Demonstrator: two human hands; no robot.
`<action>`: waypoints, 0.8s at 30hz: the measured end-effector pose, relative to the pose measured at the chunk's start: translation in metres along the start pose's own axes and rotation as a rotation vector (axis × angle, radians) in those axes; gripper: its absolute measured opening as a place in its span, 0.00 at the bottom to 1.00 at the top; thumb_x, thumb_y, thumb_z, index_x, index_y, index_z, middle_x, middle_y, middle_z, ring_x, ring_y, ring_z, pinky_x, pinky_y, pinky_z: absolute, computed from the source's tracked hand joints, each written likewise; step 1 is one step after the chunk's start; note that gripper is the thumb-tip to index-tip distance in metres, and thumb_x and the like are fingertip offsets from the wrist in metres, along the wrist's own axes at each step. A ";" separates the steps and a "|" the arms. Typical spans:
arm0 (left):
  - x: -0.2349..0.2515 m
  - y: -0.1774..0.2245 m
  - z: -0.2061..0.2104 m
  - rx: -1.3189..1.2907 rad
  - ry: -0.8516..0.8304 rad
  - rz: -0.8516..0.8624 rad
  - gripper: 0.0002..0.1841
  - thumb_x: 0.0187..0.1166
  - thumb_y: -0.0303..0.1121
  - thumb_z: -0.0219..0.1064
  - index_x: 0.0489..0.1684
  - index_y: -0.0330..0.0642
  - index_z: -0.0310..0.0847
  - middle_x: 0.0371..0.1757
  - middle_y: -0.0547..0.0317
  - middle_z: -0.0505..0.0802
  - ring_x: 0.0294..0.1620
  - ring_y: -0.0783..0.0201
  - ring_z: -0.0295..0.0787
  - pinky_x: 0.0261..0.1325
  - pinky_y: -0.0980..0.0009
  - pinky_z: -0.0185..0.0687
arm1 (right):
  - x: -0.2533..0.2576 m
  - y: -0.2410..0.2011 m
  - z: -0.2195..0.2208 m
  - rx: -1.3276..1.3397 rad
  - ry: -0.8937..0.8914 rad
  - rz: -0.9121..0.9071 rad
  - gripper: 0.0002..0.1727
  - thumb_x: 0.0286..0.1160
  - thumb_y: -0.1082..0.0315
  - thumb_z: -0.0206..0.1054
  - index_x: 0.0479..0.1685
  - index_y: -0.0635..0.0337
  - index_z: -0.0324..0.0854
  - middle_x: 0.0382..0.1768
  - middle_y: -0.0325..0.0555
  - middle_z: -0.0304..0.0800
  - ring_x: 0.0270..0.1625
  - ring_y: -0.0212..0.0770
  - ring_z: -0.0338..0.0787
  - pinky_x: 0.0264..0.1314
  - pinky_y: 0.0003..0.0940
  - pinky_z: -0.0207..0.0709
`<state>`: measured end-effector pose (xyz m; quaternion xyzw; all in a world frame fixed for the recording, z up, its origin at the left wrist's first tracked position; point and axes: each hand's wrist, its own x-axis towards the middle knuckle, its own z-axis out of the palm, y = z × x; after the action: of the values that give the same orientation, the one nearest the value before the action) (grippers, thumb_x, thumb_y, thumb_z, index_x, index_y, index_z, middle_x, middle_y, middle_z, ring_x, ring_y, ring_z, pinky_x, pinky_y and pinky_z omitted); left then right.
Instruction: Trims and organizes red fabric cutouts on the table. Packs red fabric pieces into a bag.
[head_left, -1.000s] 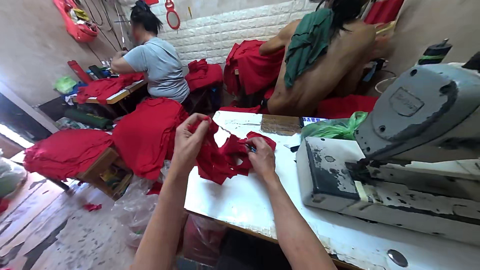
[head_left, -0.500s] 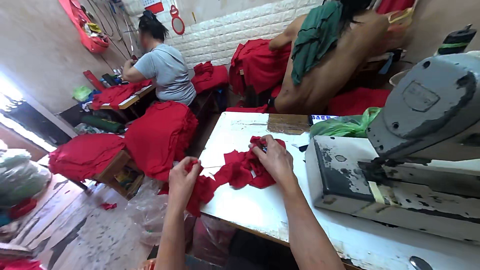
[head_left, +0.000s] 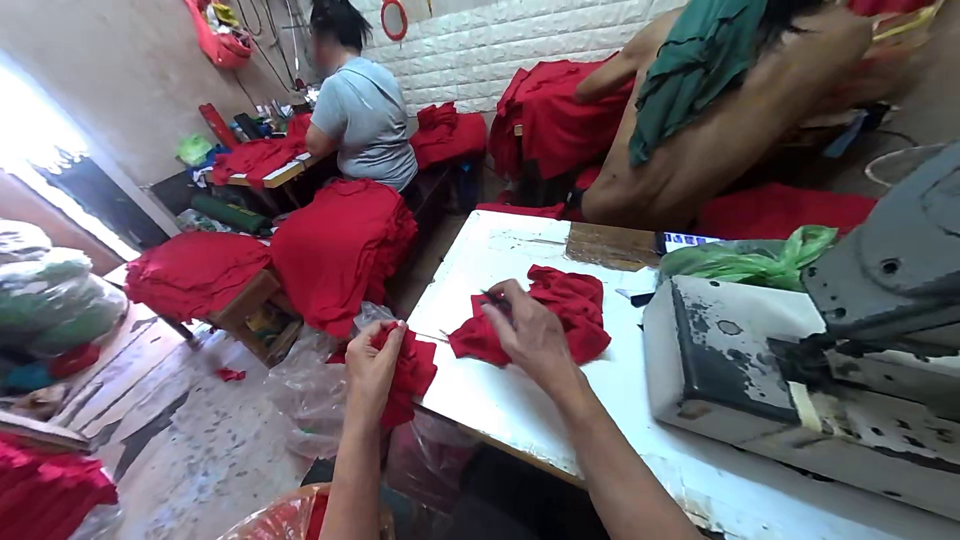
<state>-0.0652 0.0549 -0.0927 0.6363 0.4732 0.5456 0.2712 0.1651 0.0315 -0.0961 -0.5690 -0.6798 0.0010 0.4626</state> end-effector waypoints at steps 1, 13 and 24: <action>0.000 0.000 0.001 -0.002 0.003 -0.003 0.06 0.80 0.30 0.68 0.39 0.39 0.90 0.31 0.68 0.91 0.32 0.81 0.86 0.41 0.79 0.83 | -0.002 -0.004 0.006 0.027 -0.015 -0.070 0.16 0.83 0.59 0.65 0.54 0.65 0.86 0.41 0.55 0.92 0.40 0.53 0.94 0.42 0.53 0.87; -0.011 0.023 0.006 -0.357 -0.051 -0.146 0.09 0.84 0.23 0.61 0.39 0.36 0.89 0.29 0.66 0.93 0.27 0.77 0.87 0.34 0.80 0.84 | -0.015 -0.024 0.039 0.126 -0.071 -0.089 0.15 0.84 0.61 0.63 0.43 0.65 0.88 0.32 0.51 0.91 0.32 0.48 0.92 0.33 0.47 0.85; -0.018 0.026 0.031 -0.534 -0.136 -0.171 0.12 0.87 0.25 0.58 0.42 0.33 0.91 0.31 0.62 0.94 0.28 0.76 0.86 0.34 0.79 0.83 | -0.006 -0.026 0.025 0.893 -0.209 0.171 0.07 0.79 0.68 0.66 0.37 0.63 0.85 0.23 0.29 0.77 0.22 0.18 0.71 0.26 0.16 0.65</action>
<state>-0.0271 0.0333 -0.0862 0.5351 0.3454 0.5821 0.5055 0.1286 0.0309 -0.0998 -0.3649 -0.6066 0.3891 0.5895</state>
